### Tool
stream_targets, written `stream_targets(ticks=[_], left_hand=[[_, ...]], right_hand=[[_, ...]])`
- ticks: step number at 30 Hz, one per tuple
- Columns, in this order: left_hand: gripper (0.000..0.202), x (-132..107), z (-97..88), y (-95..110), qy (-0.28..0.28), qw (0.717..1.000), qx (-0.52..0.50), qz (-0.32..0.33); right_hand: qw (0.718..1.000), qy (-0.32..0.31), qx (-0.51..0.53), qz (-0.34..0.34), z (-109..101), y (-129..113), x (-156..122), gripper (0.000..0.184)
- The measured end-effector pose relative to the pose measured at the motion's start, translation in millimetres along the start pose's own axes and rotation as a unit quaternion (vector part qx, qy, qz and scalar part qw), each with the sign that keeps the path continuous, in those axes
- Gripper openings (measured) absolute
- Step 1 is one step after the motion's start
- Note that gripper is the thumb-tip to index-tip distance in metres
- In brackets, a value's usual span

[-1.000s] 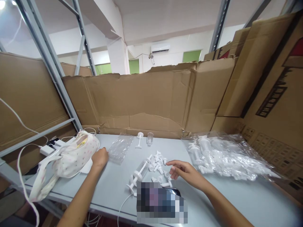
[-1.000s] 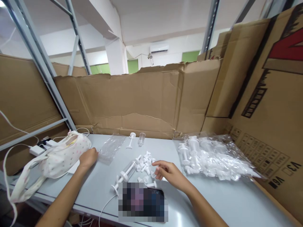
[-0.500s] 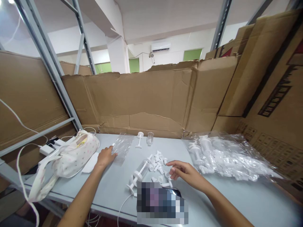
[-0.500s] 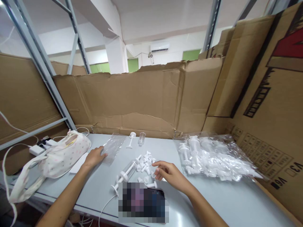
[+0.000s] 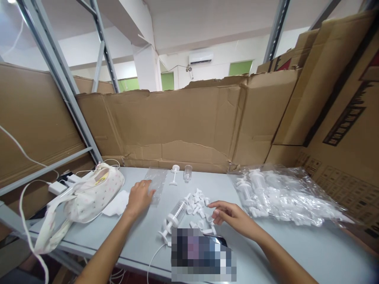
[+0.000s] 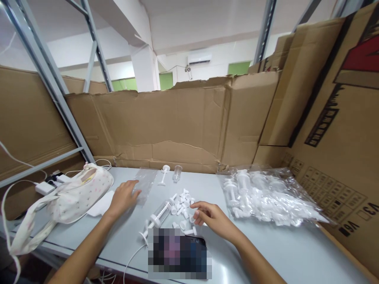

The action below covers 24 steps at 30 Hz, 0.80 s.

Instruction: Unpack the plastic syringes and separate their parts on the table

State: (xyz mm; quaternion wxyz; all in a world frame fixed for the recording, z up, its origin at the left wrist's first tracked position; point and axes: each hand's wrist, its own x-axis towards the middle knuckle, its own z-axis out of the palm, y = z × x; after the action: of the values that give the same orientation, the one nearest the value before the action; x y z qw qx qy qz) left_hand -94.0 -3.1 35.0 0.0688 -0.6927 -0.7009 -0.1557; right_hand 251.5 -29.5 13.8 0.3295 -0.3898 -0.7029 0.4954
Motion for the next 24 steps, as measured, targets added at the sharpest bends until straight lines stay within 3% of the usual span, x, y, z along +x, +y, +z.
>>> stream_targets(ticks=[5, 9, 14, 17, 19, 24], left_hand=[[0.047, -32.1, -11.7, 50.5, -0.127, 0.966, -0.189, 0.119], [0.050, -45.9, -8.4, 72.7, -0.170, 0.964, -0.163, 0.127], [0.052, -42.3, -9.5, 77.2, -0.180, 0.973, -0.112, 0.096], [0.053, -39.9, -20.4, 77.5, -0.145, 0.975, -0.134, 0.097], [0.054, -39.3, -29.9, 78.5, -0.096, 0.975, -0.154, 0.130], [0.041, -36.7, -41.7, 86.6, 0.091, 0.936, -0.090, 0.328]], right_hand=[[1.000, 0.002, -0.008, -0.002, -0.2, 1.4, 0.1, 0.042], [1.000, 0.002, -0.015, -0.005, -0.9, 1.7, -0.3, 0.043], [1.000, 0.004, -0.015, -0.007, -1.4, 1.2, -1.2, 0.041], [1.000, 0.010, -0.008, -0.011, -1.0, 0.1, -1.2, 0.042], [1.000, 0.023, 0.011, -0.010, -0.3, -1.1, -0.4, 0.043], [0.985, 0.008, 0.173, -0.013, 1.4, -4.8, 1.6, 0.051]])
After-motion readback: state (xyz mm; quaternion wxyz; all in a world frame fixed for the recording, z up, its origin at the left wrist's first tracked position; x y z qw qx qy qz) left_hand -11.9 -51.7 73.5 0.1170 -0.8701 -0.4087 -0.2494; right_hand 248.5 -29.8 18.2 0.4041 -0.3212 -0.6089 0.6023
